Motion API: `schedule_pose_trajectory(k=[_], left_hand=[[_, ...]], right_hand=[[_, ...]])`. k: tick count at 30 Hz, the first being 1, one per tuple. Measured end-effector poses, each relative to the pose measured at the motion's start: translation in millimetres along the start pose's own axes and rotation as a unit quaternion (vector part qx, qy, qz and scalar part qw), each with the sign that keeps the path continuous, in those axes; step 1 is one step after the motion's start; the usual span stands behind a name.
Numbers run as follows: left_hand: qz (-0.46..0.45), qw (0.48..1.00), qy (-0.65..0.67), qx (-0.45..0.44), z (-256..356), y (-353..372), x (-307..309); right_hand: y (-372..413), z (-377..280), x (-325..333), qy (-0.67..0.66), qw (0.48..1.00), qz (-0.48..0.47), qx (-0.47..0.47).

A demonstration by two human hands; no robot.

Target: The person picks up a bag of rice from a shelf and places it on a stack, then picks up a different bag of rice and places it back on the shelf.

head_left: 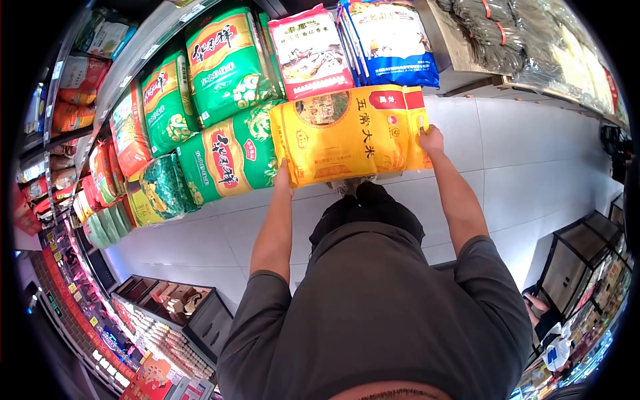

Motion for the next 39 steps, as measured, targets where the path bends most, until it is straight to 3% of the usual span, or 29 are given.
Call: schedule_pose_trajectory(k=[3,6,9,12,15,16,18,20,22,25,28,31,34,37,39], left_hand=[[-0.057,0.997,0.042,0.005,6.0,11.1,-15.6],[-0.015,0.999,-0.021,-0.028,7.0,10.2,-2.6],[0.003,0.998,-0.049,-0.029,-2.7,-2.2,24.3],[0.008,0.998,0.033,-0.044,6.3,27.0,44.9],[0.074,0.962,0.248,-0.086,-11.7,11.0,113.2],[0.077,0.959,0.26,-0.088,-15.9,14.9,133.3],[-0.048,0.964,0.221,-0.142,-20.5,34.0,155.8],[-0.048,0.97,0.197,-0.136,-49.1,54.1,191.8],[-0.042,0.984,0.14,-0.104,-86.3,71.2,234.1],[0.021,0.99,0.133,-0.045,-178.4,79.4,326.0],[0.116,0.987,0.079,0.077,-282.4,87.4,428.7],[0.149,0.974,0.044,0.167,-341.0,114.7,504.0],[0.172,0.969,0.029,0.177,-363.9,127.8,570.9],[0.177,0.972,0.079,0.135,-341.2,131.1,607.6],[0.176,0.974,0.096,0.109,-325.8,120.7,619.7]], right_hand=[[-9.2,9.7,-11.0,0.009,1.0,-0.009,-0.018],[-14.3,14.0,-19.4,0.004,0.999,-0.043,-0.033],[1.6,4.4,1.9,0.015,0.999,0.025,-0.044],[16.2,-21.8,15.1,0.086,0.99,0.097,0.056],[58.2,-67.1,35.6,0.125,0.952,0.23,0.157],[67.4,-77.1,30.8,0.127,0.95,0.23,0.169],[95.1,-109.2,19.6,0.115,0.915,0.272,0.276],[112.2,-129.0,-12.5,0.115,0.909,0.266,0.3],[117.9,-138.3,-61.3,0.116,0.927,0.214,0.285],[155.4,-159.3,-88.3,0.141,0.93,0.271,0.204],[183.9,-176.8,-108.9,0.117,0.937,0.297,0.142],[233.7,-200.2,-127.7,0.14,0.949,0.262,0.106],[272.4,-214.6,-162.6,0.149,0.962,0.214,0.075],[280.6,-213.4,-221.1,0.188,0.957,0.212,0.061],[295.8,-217.5,-266.7,0.137,0.98,0.118,0.078]])
Point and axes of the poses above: each hand's wrist, its own y-axis away from the middle knuckle, its own x-axis out of the back of the hand, z = x × y, the point moved 9 cm from there along -y, towards the middle knuckle
